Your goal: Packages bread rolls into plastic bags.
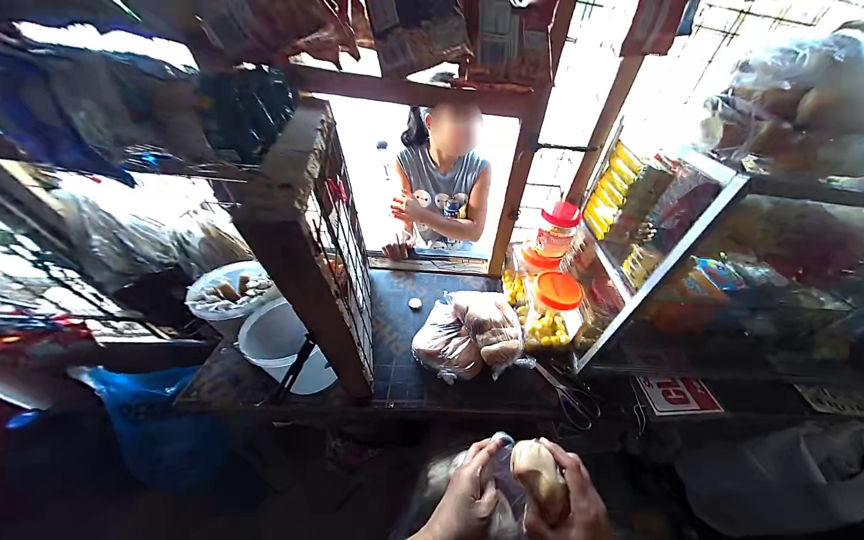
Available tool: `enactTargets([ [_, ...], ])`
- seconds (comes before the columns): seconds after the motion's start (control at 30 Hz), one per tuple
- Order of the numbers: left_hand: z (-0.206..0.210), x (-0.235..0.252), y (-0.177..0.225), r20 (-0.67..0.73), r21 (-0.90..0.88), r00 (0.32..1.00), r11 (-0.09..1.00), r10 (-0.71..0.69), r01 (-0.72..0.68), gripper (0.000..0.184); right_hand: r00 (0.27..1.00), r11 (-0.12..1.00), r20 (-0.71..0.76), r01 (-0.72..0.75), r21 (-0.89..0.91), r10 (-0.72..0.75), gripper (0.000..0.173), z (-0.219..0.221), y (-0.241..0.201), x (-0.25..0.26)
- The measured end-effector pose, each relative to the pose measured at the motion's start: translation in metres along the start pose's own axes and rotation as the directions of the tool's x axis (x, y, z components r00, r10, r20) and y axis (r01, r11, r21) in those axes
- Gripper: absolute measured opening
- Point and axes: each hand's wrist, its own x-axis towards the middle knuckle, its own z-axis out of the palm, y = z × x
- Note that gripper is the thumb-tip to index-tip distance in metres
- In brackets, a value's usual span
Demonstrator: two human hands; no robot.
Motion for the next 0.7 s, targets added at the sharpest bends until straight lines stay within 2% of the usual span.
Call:
enactTargets([
  [0.1, -0.002, -0.005, -0.003, 0.022, -0.017, 0.997, 0.998, -0.067, 0.068, 0.060, 0.985, 0.992, 0.140, -0.106, 0.061, 0.097, 0.068, 0.019, 0.011, -0.008],
  [0.2, -0.005, -0.009, -0.007, -0.031, -0.054, 0.997, 0.996, -0.066, 0.064, 0.058, 0.995, 0.989, 0.069, 0.059, 0.132, -0.069, 0.063, 0.008, -0.004, -0.009],
  [0.23, -0.005, -0.011, -0.006, -0.033, -0.060, 0.997, 0.996, -0.064, 0.062, 0.058, 0.995, 0.990, 0.060, 0.067, 0.126, -0.075, 0.063, 0.008, -0.006, -0.010],
  [0.33, -0.002, -0.014, -0.009, 0.037, -0.051, 0.993, 0.992, -0.112, 0.114, 0.055, 0.987, 0.988, 0.126, -0.114, 0.100, 0.101, 0.067, 0.014, 0.004, -0.010],
  [0.37, -0.002, -0.013, -0.009, 0.081, -0.038, 0.988, 0.990, -0.134, 0.137, 0.056, 0.989, 0.987, 0.108, -0.108, 0.115, 0.096, 0.067, 0.008, 0.001, -0.009],
  [0.47, -0.001, -0.015, -0.006, 0.144, -0.025, 0.981, 0.990, -0.133, 0.138, 0.058, 0.997, 0.985, 0.014, 0.073, 0.155, -0.076, 0.063, -0.017, -0.019, -0.009],
  [0.53, -0.001, -0.015, -0.005, 0.140, -0.035, 0.983, 0.992, -0.117, 0.123, 0.056, 0.999, 0.987, 0.025, 0.043, 0.154, -0.047, 0.064, -0.020, -0.020, -0.007],
  [0.6, -0.002, -0.017, -0.009, 0.155, -0.028, 0.975, 0.986, -0.158, 0.165, 0.057, 0.999, 0.979, 0.030, -0.024, 0.202, 0.018, 0.067, -0.023, -0.018, -0.007],
  [0.7, -0.011, -0.020, -0.014, 0.137, 0.008, 0.957, 0.966, -0.258, 0.259, 0.063, 0.998, 0.947, -0.067, 0.033, 0.318, -0.012, 0.070, -0.037, -0.026, -0.010],
])
